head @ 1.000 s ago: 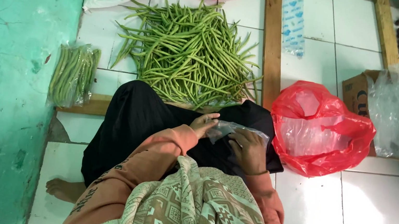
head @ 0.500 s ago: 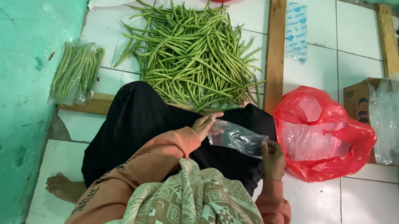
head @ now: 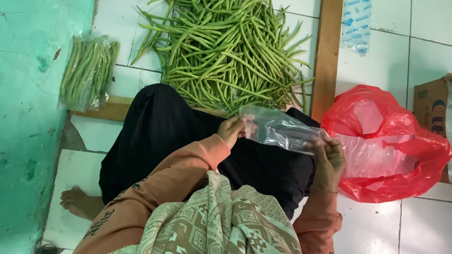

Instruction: Packing green beans into small plastic bags

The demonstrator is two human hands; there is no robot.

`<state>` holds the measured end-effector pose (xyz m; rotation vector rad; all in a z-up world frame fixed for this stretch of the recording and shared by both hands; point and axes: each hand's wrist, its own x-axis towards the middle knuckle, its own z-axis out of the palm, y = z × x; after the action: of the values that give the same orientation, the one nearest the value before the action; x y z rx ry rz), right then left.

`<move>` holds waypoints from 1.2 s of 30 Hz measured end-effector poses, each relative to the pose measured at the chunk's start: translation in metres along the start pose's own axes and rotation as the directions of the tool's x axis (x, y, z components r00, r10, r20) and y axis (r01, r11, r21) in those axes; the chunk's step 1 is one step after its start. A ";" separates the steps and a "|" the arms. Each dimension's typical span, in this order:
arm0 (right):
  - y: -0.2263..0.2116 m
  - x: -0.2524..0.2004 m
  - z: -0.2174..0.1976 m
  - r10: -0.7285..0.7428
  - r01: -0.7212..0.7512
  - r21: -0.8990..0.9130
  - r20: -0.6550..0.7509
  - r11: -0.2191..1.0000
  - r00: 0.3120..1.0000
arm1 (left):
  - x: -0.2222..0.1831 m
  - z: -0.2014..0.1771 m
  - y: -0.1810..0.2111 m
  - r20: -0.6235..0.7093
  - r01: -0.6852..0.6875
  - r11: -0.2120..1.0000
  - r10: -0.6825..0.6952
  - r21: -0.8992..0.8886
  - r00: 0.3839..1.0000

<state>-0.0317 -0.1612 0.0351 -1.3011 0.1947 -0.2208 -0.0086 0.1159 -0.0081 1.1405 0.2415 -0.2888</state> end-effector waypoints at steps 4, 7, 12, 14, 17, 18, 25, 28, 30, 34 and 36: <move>-0.002 0.010 0.013 0.134 -0.134 0.160 0.013 0.978 0.991 | 0.013 -0.007 0.017 -0.020 -0.191 0.980 0.191 -0.051 0.981; 0.004 0.022 0.011 0.170 -0.174 0.250 0.038 0.953 0.985 | 0.028 -0.015 0.014 -0.075 -0.355 0.935 0.352 -0.020 0.933; 0.010 0.044 -0.009 0.081 -0.075 0.260 -0.012 0.963 0.997 | 0.031 -0.023 0.044 -0.217 -0.455 0.870 0.489 0.189 0.845; -0.022 0.033 0.017 0.060 -0.056 0.249 -0.010 0.967 0.998 | 0.017 -0.010 0.065 -0.236 -0.473 0.856 0.514 0.210 0.825; -0.033 0.029 0.031 0.008 -0.007 0.195 -0.005 0.981 1.000 | 0.020 -0.012 0.066 -0.253 -0.515 0.821 0.568 0.246 0.783; -0.032 0.028 0.031 -0.022 0.022 0.150 0.003 0.988 1.000 | 0.025 -0.016 0.059 -0.254 -0.541 0.800 0.597 0.259 0.761; -0.079 0.003 0.068 -0.084 0.083 -0.028 -0.036 0.996 0.996 | 0.023 -0.022 0.053 -0.260 -0.564 0.760 0.644 0.323 0.720; -0.065 0.011 0.049 -0.218 0.201 -0.199 -0.069 0.959 0.973 | 0.020 -0.025 0.042 -0.252 -0.528 0.803 0.591 0.278 0.766; -0.072 0.013 0.045 -0.280 0.251 -0.306 -0.053 0.918 0.958 | 0.013 -0.025 0.038 -0.204 -0.425 0.844 0.502 0.327 0.840; -0.063 0.025 0.010 -0.373 0.302 -0.484 -0.055 0.822 0.926 | -0.011 -0.007 0.002 -0.140 -0.308 0.901 0.363 0.304 0.921; -0.041 0.032 -0.026 -0.288 0.211 -0.629 -0.021 0.748 0.958 | -0.022 -0.005 -0.036 -0.047 -0.051 0.962 0.066 0.268 0.997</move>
<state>-0.0095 -0.2042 0.0671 -1.9874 0.1999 -0.4949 -0.0418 0.1085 -0.0331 1.4213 0.2222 -0.2420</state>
